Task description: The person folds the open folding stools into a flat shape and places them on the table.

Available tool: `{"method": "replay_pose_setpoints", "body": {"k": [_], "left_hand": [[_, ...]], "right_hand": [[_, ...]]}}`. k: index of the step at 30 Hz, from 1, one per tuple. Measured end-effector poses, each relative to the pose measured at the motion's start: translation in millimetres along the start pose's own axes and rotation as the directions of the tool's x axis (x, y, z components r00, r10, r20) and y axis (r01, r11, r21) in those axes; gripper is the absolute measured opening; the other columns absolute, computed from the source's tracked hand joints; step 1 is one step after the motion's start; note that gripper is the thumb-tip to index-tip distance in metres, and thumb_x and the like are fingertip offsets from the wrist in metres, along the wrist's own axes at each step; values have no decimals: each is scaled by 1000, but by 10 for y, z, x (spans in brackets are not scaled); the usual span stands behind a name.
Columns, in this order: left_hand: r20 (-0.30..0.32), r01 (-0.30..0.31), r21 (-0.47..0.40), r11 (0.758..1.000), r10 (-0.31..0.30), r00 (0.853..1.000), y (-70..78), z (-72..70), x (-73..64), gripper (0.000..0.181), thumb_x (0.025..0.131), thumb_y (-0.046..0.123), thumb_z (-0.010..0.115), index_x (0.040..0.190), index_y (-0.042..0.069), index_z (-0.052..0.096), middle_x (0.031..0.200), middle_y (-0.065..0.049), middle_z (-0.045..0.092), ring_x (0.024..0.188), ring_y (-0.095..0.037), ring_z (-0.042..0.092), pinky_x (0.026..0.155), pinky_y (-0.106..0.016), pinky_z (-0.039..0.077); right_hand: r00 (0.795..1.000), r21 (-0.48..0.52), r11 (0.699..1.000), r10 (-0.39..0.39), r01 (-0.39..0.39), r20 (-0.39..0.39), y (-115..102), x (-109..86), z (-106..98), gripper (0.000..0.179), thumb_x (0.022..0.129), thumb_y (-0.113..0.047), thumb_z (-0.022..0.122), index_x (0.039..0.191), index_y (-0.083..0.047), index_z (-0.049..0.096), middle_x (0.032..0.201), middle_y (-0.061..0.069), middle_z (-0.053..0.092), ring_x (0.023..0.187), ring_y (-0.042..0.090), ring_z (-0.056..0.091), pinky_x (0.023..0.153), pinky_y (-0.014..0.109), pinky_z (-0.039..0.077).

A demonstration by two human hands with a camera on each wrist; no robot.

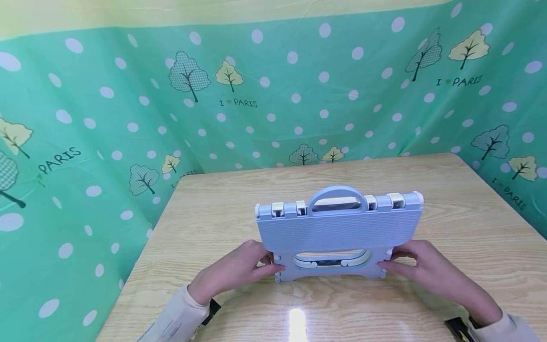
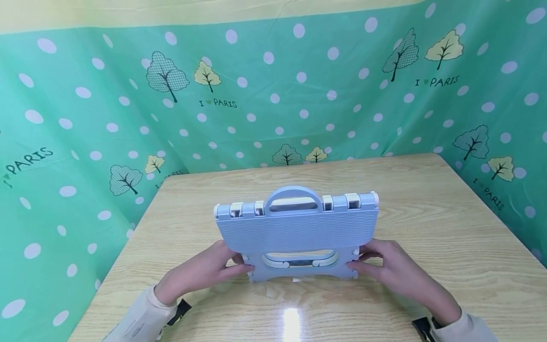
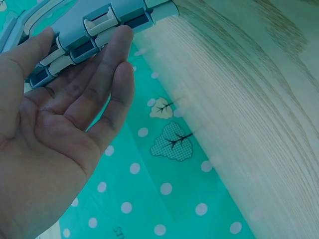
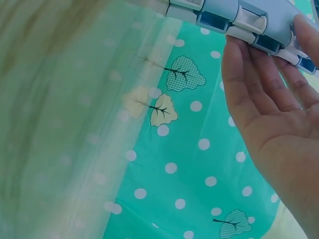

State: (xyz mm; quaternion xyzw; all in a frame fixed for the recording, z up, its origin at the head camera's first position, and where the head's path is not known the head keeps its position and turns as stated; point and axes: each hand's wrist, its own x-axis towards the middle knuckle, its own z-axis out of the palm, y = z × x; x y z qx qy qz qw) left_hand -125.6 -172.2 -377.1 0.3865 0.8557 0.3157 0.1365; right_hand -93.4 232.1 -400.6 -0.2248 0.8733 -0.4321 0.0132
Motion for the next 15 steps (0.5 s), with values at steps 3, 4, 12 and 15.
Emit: {"method": "replay_pose_setpoints", "body": {"k": [3,4,12,15], "left_hand": [[-7,0,0,1000,0,1000,-18,7,0,41,100,32,61,138,25,49,121,6,67,87,0,64,77,-19,55],[-12,-3,0,1000,3,1000,-23,11,-1,43,101,32,61,140,25,47,122,5,67,88,0,64,77,-20,55],[-65,-28,-1,1000,28,997,19,19,-26,59,103,31,56,154,22,28,121,2,68,95,-3,65,81,-20,55],[-66,-42,-28,999,40,997,49,-4,-8,63,102,30,58,154,16,24,118,-1,69,94,-3,66,81,-19,55]], "right_hand": [[1000,-27,1000,-5,5,-11,-2,13,5,39,88,-20,77,124,-20,64,116,-5,69,93,6,67,75,29,58],[1000,-34,999,-9,8,-15,-3,19,5,36,87,-19,77,122,-19,66,114,-6,70,92,6,67,74,29,58],[997,-46,997,-68,69,23,-28,45,-25,26,91,-17,73,116,-13,68,107,-6,72,90,6,67,73,28,58],[995,-19,995,-95,95,34,-34,32,-45,33,93,-12,71,125,-9,62,110,-2,71,92,6,68,72,29,59]]}}
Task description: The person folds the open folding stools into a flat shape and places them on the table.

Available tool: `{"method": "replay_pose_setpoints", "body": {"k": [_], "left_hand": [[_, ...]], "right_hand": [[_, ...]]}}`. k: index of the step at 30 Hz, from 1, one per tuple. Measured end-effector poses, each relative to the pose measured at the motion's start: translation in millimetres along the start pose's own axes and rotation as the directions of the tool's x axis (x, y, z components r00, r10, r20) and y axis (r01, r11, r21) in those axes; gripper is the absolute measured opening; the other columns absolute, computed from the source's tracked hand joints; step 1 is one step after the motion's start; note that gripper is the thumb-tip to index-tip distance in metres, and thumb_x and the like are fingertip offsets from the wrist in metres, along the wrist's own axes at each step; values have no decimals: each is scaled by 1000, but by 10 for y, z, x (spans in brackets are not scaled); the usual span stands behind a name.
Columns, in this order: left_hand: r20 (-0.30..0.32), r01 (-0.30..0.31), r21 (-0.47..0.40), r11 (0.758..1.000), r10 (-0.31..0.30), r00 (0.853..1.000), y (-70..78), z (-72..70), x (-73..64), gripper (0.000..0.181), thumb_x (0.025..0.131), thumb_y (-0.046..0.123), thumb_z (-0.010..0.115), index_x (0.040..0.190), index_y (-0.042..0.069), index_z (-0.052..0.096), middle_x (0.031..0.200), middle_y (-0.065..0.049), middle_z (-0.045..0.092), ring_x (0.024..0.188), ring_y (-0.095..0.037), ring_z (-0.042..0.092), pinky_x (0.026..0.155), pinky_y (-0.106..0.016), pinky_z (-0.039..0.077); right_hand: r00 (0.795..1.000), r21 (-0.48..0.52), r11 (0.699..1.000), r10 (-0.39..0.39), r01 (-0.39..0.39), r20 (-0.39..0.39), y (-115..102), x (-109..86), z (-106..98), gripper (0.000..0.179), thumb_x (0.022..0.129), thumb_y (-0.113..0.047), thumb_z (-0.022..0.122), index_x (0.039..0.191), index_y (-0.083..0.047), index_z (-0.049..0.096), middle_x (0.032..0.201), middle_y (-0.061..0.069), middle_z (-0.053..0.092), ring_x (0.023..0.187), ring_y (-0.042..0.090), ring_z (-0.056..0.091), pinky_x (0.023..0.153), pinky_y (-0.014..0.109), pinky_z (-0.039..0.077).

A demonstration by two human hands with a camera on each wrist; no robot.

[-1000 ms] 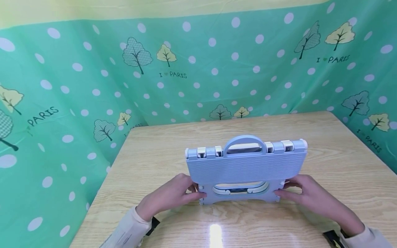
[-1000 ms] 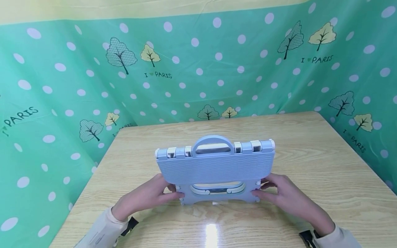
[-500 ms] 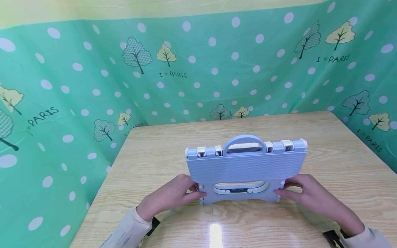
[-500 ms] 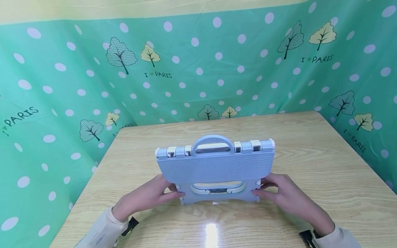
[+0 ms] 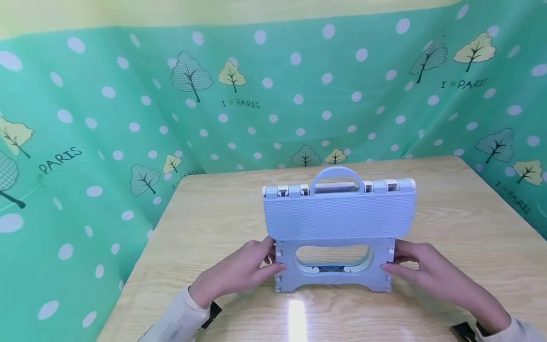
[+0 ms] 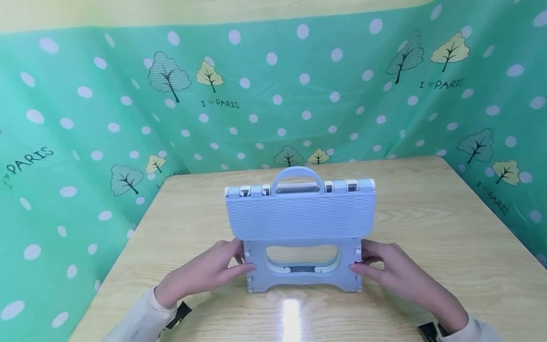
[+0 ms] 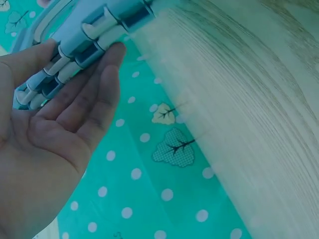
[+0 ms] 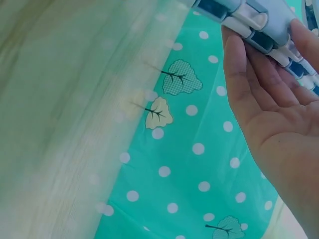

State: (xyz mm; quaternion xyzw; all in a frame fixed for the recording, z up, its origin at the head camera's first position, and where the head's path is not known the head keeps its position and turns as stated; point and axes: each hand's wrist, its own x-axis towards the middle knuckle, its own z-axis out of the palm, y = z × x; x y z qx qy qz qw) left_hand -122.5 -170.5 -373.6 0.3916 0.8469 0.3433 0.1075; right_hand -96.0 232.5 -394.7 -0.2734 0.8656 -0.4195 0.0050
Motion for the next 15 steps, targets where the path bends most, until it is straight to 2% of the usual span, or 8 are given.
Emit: {"method": "replay_pose_setpoints", "body": {"k": [5,8,11,15], "left_hand": [[31,25,-96,995,-22,999,41,-33,3,59,100,26,63,148,12,32,114,-2,69,91,-3,67,80,-20,56],[55,57,-153,987,-49,997,19,-32,-22,53,98,24,65,143,13,37,111,-1,70,91,-3,68,79,-21,56],[76,107,-193,975,-94,993,-23,-8,-54,52,97,24,67,141,13,41,106,1,72,89,-4,68,78,-22,57],[98,170,-193,966,-153,983,-68,47,-86,42,94,28,71,126,10,50,90,6,72,79,-3,68,71,-22,57]], "right_hand": [[995,93,994,49,-57,85,-31,-9,-40,50,99,-16,63,143,-2,44,121,11,67,100,7,67,76,28,59],[984,138,986,74,-97,163,-40,23,-55,48,101,-19,61,141,2,44,123,14,65,102,8,67,77,29,58],[973,137,984,82,-114,215,-26,54,-40,42,101,-22,60,134,1,49,119,9,66,101,8,67,78,28,58],[967,120,991,28,-60,255,22,64,9,29,102,-20,58,124,-2,53,110,-1,68,98,6,66,77,26,57]]}}
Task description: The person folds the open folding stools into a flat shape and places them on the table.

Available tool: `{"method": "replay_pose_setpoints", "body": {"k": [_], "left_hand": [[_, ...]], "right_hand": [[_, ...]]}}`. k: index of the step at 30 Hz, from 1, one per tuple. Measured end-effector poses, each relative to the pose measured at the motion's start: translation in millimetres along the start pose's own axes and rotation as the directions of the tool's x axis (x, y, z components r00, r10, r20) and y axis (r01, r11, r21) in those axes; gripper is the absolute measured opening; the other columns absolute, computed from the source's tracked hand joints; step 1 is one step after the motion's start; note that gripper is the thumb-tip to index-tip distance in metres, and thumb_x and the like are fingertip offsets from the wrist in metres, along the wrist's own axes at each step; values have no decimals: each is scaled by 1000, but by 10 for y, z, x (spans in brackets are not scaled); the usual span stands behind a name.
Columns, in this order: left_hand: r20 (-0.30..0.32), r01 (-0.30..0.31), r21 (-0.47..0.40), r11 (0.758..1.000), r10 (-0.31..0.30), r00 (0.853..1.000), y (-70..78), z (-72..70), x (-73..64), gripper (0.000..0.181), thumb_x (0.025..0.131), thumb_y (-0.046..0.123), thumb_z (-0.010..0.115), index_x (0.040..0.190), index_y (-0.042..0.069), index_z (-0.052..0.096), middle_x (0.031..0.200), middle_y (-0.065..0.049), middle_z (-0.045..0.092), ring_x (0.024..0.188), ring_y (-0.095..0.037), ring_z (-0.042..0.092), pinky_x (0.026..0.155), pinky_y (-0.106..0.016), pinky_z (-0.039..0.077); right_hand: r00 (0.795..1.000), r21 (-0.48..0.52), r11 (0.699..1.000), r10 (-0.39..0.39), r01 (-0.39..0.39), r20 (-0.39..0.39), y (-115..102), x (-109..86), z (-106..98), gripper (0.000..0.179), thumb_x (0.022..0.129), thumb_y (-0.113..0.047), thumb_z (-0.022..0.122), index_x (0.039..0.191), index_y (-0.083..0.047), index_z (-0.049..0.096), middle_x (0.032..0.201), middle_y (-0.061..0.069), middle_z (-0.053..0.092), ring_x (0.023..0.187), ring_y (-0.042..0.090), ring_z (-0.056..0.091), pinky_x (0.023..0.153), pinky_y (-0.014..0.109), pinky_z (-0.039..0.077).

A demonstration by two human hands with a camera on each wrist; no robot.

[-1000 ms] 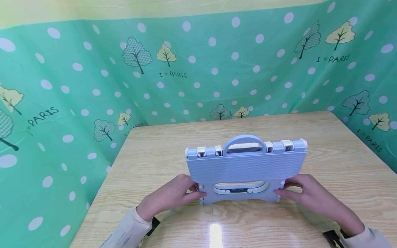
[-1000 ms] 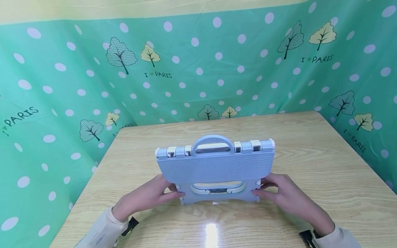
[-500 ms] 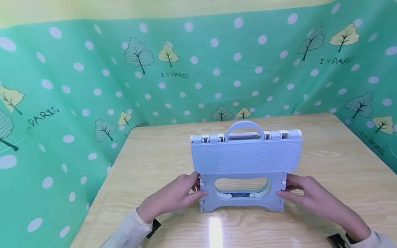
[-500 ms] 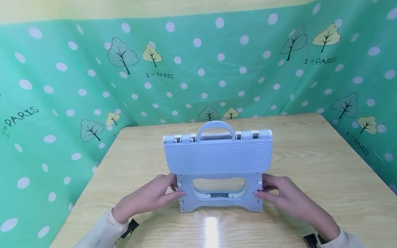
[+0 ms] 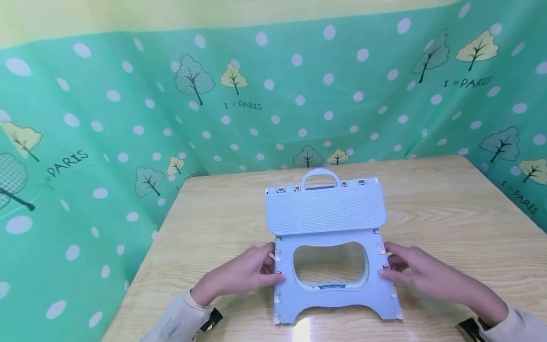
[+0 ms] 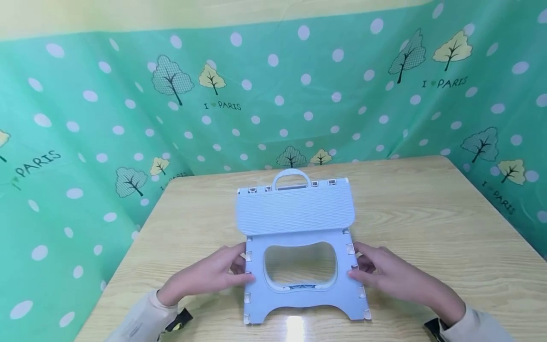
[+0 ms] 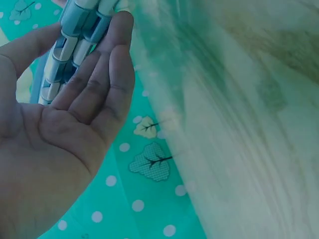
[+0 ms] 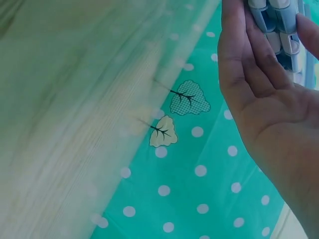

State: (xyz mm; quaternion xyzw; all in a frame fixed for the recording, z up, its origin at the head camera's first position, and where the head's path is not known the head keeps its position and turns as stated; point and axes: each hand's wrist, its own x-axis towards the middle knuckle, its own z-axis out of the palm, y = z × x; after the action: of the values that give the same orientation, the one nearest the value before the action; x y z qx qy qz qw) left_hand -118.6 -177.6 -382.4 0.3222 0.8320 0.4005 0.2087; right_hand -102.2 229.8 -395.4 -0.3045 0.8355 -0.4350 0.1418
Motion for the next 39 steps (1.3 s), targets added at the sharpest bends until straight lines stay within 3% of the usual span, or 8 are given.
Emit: {"method": "replay_pose_setpoints", "body": {"k": [4,9,13,16,21,27,35,39], "left_hand": [[15,54,20,998,-55,998,-45,37,11,36,91,33,73,111,11,53,77,10,69,69,-3,64,61,-22,55],[59,101,38,994,-103,993,-101,34,49,34,90,36,73,107,13,55,76,11,68,65,-5,64,53,-22,51],[109,140,6,990,-139,984,-151,47,52,32,91,34,73,106,11,56,72,8,69,61,-13,67,48,-22,48],[139,168,-22,986,-164,977,-176,60,37,32,92,34,72,105,11,55,69,6,70,60,-16,68,45,-20,44],[159,181,-19,983,-175,972,-172,57,26,32,92,36,72,104,12,55,65,4,70,58,-17,69,46,-17,36],[191,156,26,987,-158,969,-207,91,32,28,92,38,70,95,14,57,60,6,68,54,-15,67,49,-17,39],[174,151,149,977,-176,969,-202,107,55,29,91,43,71,85,18,58,58,8,64,50,-6,58,47,-19,42],[110,164,256,953,-197,974,-146,106,43,32,87,48,73,81,20,58,61,11,58,52,-1,48,48,-19,41]], "right_hand": [[998,-9,1000,-24,25,51,70,8,19,26,104,-19,55,125,-4,53,107,-6,68,96,5,64,76,25,56],[993,14,1000,7,-8,118,139,30,40,22,105,-22,52,120,-6,55,100,-7,66,90,2,59,70,23,51],[985,62,998,7,-18,171,185,51,81,12,105,-20,52,109,-9,56,84,-11,57,78,1,53,59,23,45],[981,84,996,0,-16,193,210,58,108,10,105,-19,52,108,-10,57,81,-13,54,75,0,52,56,23,44],[977,71,997,6,-22,212,208,71,107,10,105,-20,52,102,-11,56,75,-15,49,65,-2,47,51,19,39],[966,43,998,22,-35,259,241,64,104,13,104,-21,53,94,-13,56,68,-17,49,57,-4,42,49,17,36],[961,24,1000,-15,9,277,259,76,104,16,104,-22,55,88,-19,57,63,-16,53,52,-6,41,48,16,37],[964,-25,999,31,-25,264,212,76,109,20,102,-29,58,83,-21,59,60,-17,51,51,-5,42,47,17,37]]}}
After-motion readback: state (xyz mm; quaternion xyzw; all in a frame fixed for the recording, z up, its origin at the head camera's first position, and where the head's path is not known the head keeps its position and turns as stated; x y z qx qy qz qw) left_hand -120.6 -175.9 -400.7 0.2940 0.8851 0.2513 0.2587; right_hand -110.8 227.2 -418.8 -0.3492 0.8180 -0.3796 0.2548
